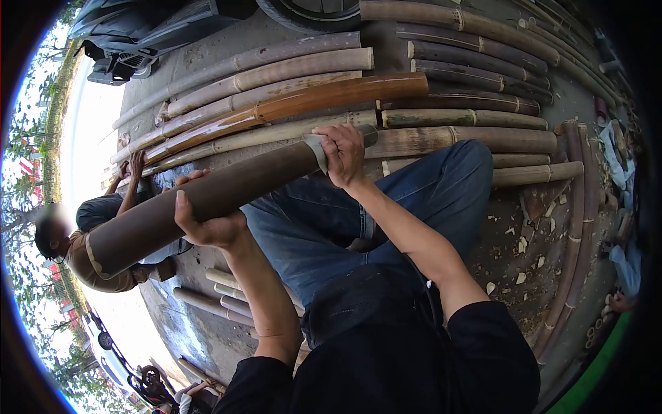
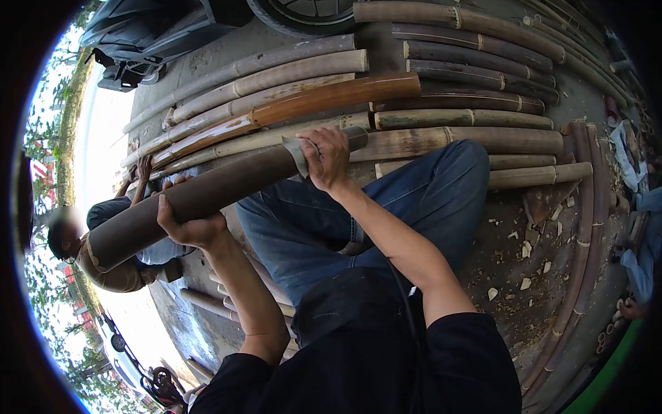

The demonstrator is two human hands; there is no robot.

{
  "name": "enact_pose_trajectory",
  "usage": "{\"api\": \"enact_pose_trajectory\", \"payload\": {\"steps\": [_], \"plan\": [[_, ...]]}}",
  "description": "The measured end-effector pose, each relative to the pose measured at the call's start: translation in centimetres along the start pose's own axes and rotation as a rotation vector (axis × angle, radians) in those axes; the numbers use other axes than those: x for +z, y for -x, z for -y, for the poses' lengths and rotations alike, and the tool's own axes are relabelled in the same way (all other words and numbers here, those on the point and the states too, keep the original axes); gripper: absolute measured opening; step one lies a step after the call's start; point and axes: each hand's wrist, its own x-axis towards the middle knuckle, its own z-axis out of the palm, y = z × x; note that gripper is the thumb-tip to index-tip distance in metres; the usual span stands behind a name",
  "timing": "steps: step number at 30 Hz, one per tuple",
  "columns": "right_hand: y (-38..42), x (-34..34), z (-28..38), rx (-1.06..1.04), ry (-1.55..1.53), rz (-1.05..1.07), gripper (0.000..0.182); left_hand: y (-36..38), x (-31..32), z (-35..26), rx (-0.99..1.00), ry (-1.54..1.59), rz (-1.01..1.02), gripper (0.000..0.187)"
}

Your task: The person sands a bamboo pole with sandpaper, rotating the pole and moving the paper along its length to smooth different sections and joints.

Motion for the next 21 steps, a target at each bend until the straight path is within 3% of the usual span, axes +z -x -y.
{"api": "enact_pose_trajectory", "payload": {"steps": [3, 6, 9, 11, 14, 16, 19, 21], "plan": [[0.2, 0.8, 2.5, -0.125, -0.060, -0.077, 0.042, -0.7, -1.0, 0.1, -0.053, 0.000, 0.018, 0.048], [0.6, 0.6, -0.9, -0.204, 0.005, -0.113, 0.042, -1.1, -1.5, 0.3, -0.040, -0.021, 0.004, 0.049], [1.1, -0.6, -8.4, -0.052, 0.129, -0.125, 0.038, -1.5, -2.8, 0.4, -0.086, -0.025, 0.021, 0.049], [1.4, -2.2, -12.3, 0.055, 0.121, -0.031, 0.039, -0.9, -2.1, 0.4, -0.007, 0.013, -0.009, 0.050], [1.1, -1.5, -11.8, 0.229, 0.178, -0.022, 0.040, -0.9, -2.6, 0.6, 0.002, 0.051, 0.028, 0.050], [0.7, -1.2, -8.3, 0.047, 0.125, 0.024, 0.043, -0.8, -2.8, 0.5, 0.011, 0.075, 0.057, 0.048], [-0.1, 0.5, 1.9, -0.068, -0.041, 0.062, 0.043, -0.5, -3.3, 0.4, 0.018, 0.078, 0.093, 0.047], [0.2, 0.5, 1.9, -0.108, -0.043, 0.069, 0.043, -0.5, -3.7, 0.4, 0.032, 0.085, 0.109, 0.048]]}}
